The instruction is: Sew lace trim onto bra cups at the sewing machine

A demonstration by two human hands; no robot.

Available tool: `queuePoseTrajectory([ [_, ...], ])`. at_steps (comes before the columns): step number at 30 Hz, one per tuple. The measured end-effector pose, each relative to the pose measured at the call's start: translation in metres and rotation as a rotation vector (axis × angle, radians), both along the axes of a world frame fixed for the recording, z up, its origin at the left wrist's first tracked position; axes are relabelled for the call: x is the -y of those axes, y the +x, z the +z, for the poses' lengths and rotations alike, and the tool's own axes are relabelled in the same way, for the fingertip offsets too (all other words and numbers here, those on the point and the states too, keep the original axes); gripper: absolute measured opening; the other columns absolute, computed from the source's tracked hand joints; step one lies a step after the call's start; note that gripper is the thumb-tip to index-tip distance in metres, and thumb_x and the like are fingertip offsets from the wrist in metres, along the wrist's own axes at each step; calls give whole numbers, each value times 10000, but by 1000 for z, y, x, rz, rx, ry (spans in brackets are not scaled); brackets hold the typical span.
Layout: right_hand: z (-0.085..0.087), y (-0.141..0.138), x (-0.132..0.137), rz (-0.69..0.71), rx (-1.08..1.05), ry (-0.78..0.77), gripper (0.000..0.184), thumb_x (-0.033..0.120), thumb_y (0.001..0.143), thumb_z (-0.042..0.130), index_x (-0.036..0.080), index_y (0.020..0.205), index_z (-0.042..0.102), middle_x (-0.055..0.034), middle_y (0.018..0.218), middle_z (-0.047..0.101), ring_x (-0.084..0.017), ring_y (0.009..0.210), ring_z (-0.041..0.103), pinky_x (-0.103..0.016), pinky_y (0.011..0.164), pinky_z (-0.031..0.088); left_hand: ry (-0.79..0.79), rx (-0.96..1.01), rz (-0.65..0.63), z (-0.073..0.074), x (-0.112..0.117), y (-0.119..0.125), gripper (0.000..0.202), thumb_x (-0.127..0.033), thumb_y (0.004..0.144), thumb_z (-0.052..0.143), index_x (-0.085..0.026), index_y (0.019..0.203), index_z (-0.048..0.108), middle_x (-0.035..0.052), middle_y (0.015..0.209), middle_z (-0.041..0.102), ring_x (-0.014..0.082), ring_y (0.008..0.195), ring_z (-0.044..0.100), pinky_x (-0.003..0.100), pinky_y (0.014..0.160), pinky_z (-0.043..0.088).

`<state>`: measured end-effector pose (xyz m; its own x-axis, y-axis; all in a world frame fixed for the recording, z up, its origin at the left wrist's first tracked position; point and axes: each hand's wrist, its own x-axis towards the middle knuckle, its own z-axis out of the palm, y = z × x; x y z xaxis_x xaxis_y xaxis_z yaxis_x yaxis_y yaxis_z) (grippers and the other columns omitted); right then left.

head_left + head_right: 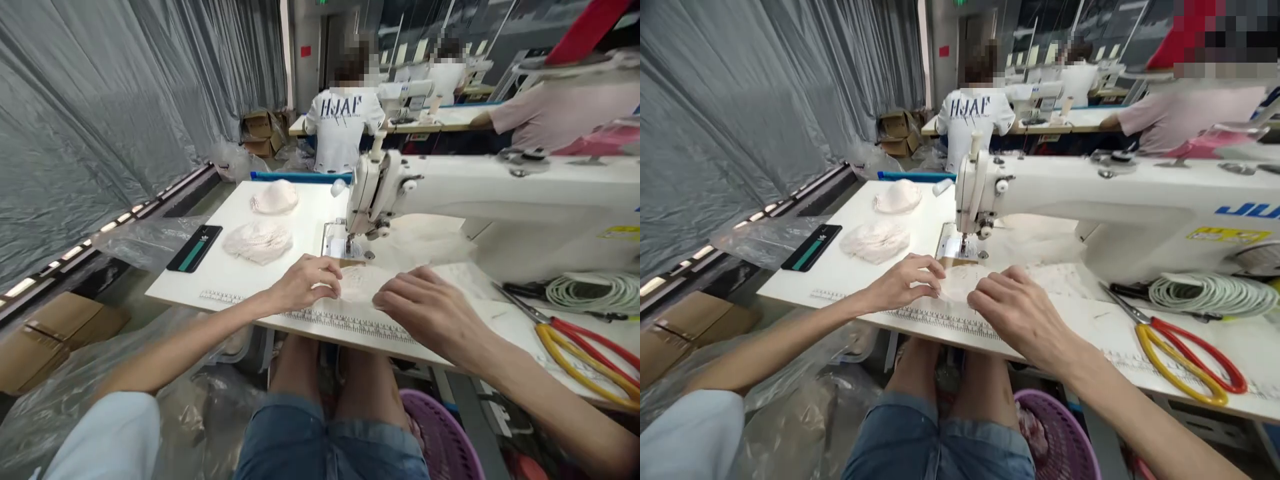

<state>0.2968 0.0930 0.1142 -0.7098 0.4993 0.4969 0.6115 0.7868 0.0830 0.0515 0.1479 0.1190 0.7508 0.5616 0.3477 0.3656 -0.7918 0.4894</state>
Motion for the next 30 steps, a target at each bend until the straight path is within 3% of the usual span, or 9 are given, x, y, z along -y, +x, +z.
queuePoseTrajectory([
  [3,-25,-3,10,53,99,-199,329,258,981,354,171,787,606,-64,754,648,-169,644,573,-317,641,361,191,-169,-27,-39,11,-11,182,-137,860,543,-169,783,704,82,998,644,169,936,614,357,927,410],
  [6,-29,-4,12,35,21,-443,292,362,965,408,180,885,622,-63,794,656,-171,670,586,-293,615,386,347,-189,-53,-56,24,-21,285,-56,869,453,-193,889,703,94,1049,619,155,929,592,364,934,419],
  [11,-24,-33,-3,32,-194,-573,206,230,952,416,166,934,611,-65,813,647,-149,670,581,-252,576,398,476,-112,-38,-60,36,-29,272,-67,886,445,-189,987,665,114,1051,605,167,967,556,345,900,463],
  [14,-35,-51,-10,88,-152,-619,205,183,934,410,164,951,614,-78,862,637,-151,702,584,-249,588,404,533,-77,-33,-67,39,-31,246,-79,881,480,-176,1053,626,132,1078,608,169,1004,563,372,929,457],
  [17,-43,-53,-11,15,-60,-627,198,163,916,416,174,953,610,-73,871,627,-147,677,569,-248,568,388,594,-45,-16,-74,39,-32,251,-60,879,480,-179,1068,596,130,1094,623,148,1012,585,376,945,453],
  [20,-39,-48,-7,-78,-30,-614,190,193,935,406,180,927,596,-60,852,616,-139,651,548,-248,555,374,617,-32,-18,-77,39,-32,277,-23,872,463,-176,1067,586,131,1099,639,138,1006,603,367,949,446],
  [25,-31,-57,9,-5,36,-543,372,509,896,482,157,981,567,-102,919,624,-208,792,562,-312,648,425,548,-66,-16,-74,42,-33,232,-87,896,464,-152,1075,597,121,1135,646,165,1044,596,350,950,402],
  [28,-36,-61,18,-58,28,-475,308,402,948,421,145,898,584,-132,925,640,-235,820,562,-364,682,426,455,-108,-2,-71,48,-32,210,-190,914,480,-158,1089,593,88,1080,669,194,1028,591,364,905,377],
  [30,-36,-58,23,-112,-128,-659,273,305,968,391,153,856,588,-100,850,646,-191,750,562,-326,653,434,308,-96,27,-67,55,-30,229,-273,902,523,-160,1084,602,78,987,685,203,959,598,364,863,371],
])
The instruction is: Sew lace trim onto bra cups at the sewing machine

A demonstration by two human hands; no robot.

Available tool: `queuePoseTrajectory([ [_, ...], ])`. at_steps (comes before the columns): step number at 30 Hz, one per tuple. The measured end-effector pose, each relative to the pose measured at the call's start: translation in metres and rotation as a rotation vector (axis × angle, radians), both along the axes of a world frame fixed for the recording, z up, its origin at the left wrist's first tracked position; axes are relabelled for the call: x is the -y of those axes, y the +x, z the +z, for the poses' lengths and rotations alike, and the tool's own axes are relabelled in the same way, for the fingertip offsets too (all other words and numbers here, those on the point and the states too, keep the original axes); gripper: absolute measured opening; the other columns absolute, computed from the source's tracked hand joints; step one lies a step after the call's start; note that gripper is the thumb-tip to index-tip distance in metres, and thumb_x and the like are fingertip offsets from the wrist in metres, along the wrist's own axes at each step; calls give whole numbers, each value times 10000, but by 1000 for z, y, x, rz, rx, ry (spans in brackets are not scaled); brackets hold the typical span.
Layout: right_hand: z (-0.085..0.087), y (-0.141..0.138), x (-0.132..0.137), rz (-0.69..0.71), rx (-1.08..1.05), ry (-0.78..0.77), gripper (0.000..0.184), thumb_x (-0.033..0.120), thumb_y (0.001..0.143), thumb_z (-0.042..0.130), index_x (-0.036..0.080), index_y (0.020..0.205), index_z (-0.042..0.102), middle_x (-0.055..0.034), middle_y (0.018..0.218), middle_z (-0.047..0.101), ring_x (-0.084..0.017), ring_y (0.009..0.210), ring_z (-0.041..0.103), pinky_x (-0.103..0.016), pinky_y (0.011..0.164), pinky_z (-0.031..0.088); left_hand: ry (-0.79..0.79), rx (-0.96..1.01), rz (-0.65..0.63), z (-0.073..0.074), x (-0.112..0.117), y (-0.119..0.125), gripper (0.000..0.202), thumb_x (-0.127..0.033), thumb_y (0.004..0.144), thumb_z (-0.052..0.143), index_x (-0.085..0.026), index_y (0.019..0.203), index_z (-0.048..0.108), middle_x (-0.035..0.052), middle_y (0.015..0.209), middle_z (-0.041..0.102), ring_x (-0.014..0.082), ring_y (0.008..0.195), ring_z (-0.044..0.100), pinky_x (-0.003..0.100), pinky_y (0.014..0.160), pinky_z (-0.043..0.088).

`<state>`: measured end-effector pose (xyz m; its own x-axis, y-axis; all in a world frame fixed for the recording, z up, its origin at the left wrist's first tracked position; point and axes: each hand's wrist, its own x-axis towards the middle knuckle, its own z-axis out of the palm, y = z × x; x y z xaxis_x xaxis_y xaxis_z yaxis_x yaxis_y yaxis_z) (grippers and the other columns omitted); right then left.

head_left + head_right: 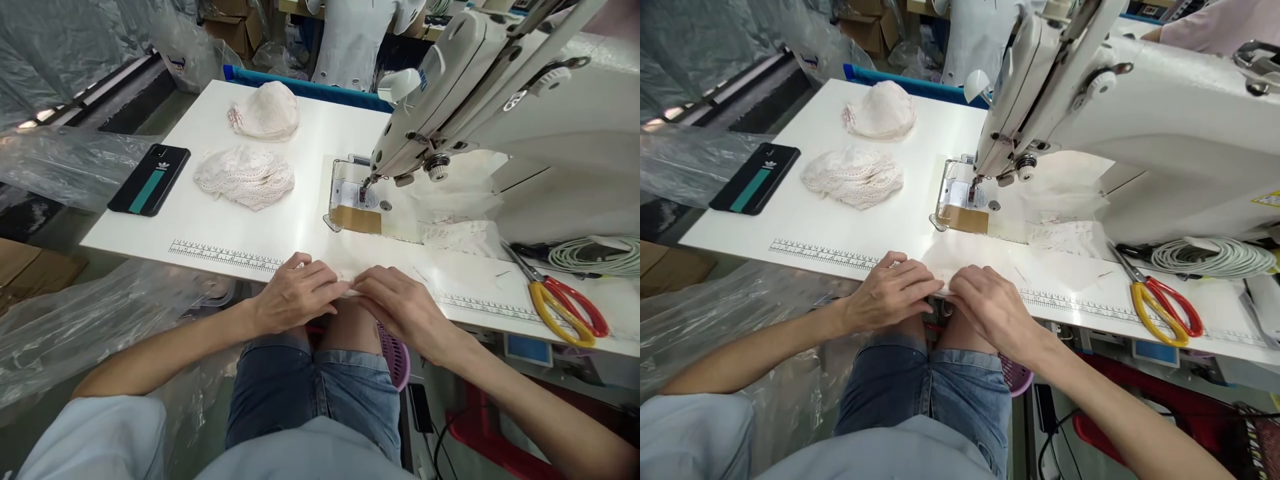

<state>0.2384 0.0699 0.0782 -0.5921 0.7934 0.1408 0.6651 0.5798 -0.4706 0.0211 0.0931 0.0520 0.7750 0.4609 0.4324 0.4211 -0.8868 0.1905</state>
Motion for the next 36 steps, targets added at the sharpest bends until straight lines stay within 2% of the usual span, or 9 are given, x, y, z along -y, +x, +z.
queuePoseTrajectory([
  [4,9,6,10,-36,-326,-608,244,378,913,510,167,825,596,-5,665,590,-114,583,513,-233,513,405,-671,187,40,14,18,6,256,-366,818,640,-143,943,650,51,822,667,157,788,592,287,749,405],
  [6,12,6,17,-15,-422,-779,247,386,888,545,162,795,593,29,592,526,-88,508,450,-216,457,358,-997,292,36,19,27,9,318,-394,736,717,-138,911,645,42,852,649,137,766,573,246,692,414],
  [10,4,4,30,-33,-533,-846,240,374,878,561,162,766,562,62,545,443,-60,453,354,-199,413,294,-1382,344,123,17,41,15,323,-373,667,771,-138,835,627,8,790,609,105,705,535,214,631,394],
  [13,-10,11,38,-65,-594,-838,202,375,906,519,173,897,531,26,636,551,-77,491,445,-201,430,359,-1651,365,184,10,49,18,283,-363,702,741,-137,851,657,6,761,626,97,675,551,213,635,414],
  [15,-19,19,44,-111,-580,-728,179,353,923,497,188,989,522,-7,722,611,-111,582,542,-228,498,438,-1788,390,218,5,54,18,282,-355,714,731,-137,886,680,19,779,652,100,677,571,217,647,433],
  [20,-33,28,64,-162,-462,-187,93,231,919,509,207,938,596,-61,887,626,-168,816,586,-286,682,478,-1825,411,294,-6,65,20,292,-336,702,746,-127,903,711,39,802,689,94,686,591,204,670,438],
  [24,-41,22,75,-51,-419,-175,89,237,924,509,193,921,586,-47,841,590,-131,692,542,-239,559,418,-1795,393,300,-8,69,23,311,-326,713,738,-130,954,715,52,871,705,106,765,611,216,755,441],
  [31,-52,16,83,-93,-300,-100,219,371,878,583,181,934,490,-9,760,567,-105,582,489,-216,492,342,-1793,367,365,-9,71,28,308,-348,701,741,-127,914,718,37,810,689,97,705,582,210,695,431],
  [36,-57,13,84,-68,-223,34,135,233,955,409,184,849,476,-17,722,561,-116,582,482,-234,488,283,-1771,349,361,-15,71,29,322,-375,725,717,-137,941,711,43,836,681,109,745,580,218,711,426],
])
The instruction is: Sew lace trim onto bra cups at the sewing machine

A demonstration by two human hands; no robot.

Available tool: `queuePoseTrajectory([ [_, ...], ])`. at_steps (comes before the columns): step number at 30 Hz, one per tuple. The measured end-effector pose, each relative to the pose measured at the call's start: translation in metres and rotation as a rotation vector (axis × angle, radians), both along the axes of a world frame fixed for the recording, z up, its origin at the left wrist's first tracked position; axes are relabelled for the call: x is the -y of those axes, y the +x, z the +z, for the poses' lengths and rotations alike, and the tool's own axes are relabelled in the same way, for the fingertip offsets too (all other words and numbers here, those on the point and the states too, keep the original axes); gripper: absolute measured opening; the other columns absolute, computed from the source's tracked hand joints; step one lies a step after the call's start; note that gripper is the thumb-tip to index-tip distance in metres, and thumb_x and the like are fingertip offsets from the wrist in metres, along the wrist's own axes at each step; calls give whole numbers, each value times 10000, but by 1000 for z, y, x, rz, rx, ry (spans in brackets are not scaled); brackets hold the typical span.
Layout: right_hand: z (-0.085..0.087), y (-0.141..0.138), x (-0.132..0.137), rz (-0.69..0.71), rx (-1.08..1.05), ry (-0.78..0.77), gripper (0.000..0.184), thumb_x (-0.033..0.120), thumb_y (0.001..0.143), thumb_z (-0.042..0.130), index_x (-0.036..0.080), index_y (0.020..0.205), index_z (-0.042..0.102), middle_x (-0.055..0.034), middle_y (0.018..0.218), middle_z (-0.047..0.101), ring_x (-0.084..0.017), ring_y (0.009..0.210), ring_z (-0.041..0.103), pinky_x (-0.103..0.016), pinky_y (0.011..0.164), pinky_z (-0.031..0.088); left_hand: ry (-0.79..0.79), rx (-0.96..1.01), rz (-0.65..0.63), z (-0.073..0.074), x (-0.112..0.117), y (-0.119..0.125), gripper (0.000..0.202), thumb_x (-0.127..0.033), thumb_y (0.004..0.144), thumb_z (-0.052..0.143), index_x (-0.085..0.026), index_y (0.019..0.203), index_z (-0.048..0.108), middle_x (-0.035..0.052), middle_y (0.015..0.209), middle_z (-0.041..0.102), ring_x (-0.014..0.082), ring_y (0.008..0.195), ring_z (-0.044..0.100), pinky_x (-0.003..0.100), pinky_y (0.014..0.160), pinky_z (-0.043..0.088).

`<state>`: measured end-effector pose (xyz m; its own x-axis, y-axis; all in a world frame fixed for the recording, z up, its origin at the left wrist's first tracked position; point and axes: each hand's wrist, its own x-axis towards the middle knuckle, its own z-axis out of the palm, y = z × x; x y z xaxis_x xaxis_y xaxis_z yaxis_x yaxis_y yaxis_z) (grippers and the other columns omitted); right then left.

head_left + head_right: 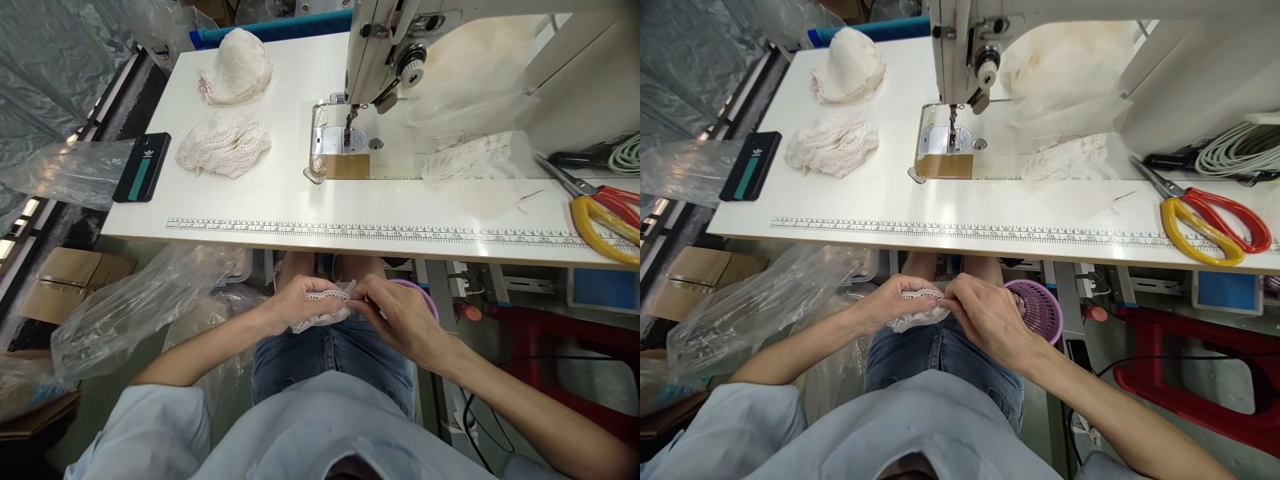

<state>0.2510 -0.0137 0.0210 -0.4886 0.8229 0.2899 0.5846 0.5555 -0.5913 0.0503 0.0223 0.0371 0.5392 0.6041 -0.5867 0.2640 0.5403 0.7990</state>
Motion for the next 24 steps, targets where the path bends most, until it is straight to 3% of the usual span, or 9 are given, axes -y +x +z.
queuePoseTrajectory([
  [3,0,-2,-1,8,22,19,153,204,952,386,187,818,459,0,686,533,-107,534,431,-240,480,253,6,-20,-3,-1,0,1,342,-427,746,685,-130,914,712,44,809,674,112,735,574,222,699,418],
  [6,-7,-1,-2,-33,127,156,175,139,918,385,190,762,447,4,648,497,-116,507,373,-259,480,213,33,-60,-11,-1,1,2,366,-465,750,665,-120,865,711,33,746,645,101,661,531,214,610,380],
  [10,-24,7,-2,-120,255,277,203,29,843,371,196,755,443,-6,646,497,-135,521,377,-269,481,196,106,-110,-20,-3,1,3,359,-469,763,639,-114,738,688,-21,569,505,61,512,366,213,483,245],
  [14,-25,12,1,-149,112,179,184,21,855,393,203,847,413,-25,745,542,-137,592,460,-249,499,274,50,-90,-16,-5,-1,8,354,-464,753,644,-114,703,668,-48,520,398,53,485,269,226,460,167],
  [17,-12,8,3,29,-179,-22,163,55,890,375,218,887,386,-38,844,582,-124,633,531,-233,535,365,-20,-76,-20,-2,-2,14,355,-469,731,661,-114,714,669,-49,527,403,53,487,278,223,462,170],
  [19,-8,7,2,145,-255,-116,172,51,886,358,221,897,386,-7,788,587,-104,556,521,-220,518,381,-55,-84,-35,1,-2,16,357,-466,724,666,-110,704,666,-50,519,407,51,477,275,221,459,170],
  [21,-14,13,0,126,-131,-49,208,18,852,344,213,877,413,18,679,569,-101,462,463,-223,458,330,-29,-88,-65,6,-1,14,342,-447,743,655,-108,698,672,-43,514,430,52,473,295,218,458,185],
  [24,-38,40,-2,-44,136,112,277,-31,785,340,192,855,489,12,585,557,-108,388,385,-241,402,203,100,-99,-76,9,-2,9,298,-400,788,625,-116,766,712,-5,596,558,69,532,416,206,494,269],
])
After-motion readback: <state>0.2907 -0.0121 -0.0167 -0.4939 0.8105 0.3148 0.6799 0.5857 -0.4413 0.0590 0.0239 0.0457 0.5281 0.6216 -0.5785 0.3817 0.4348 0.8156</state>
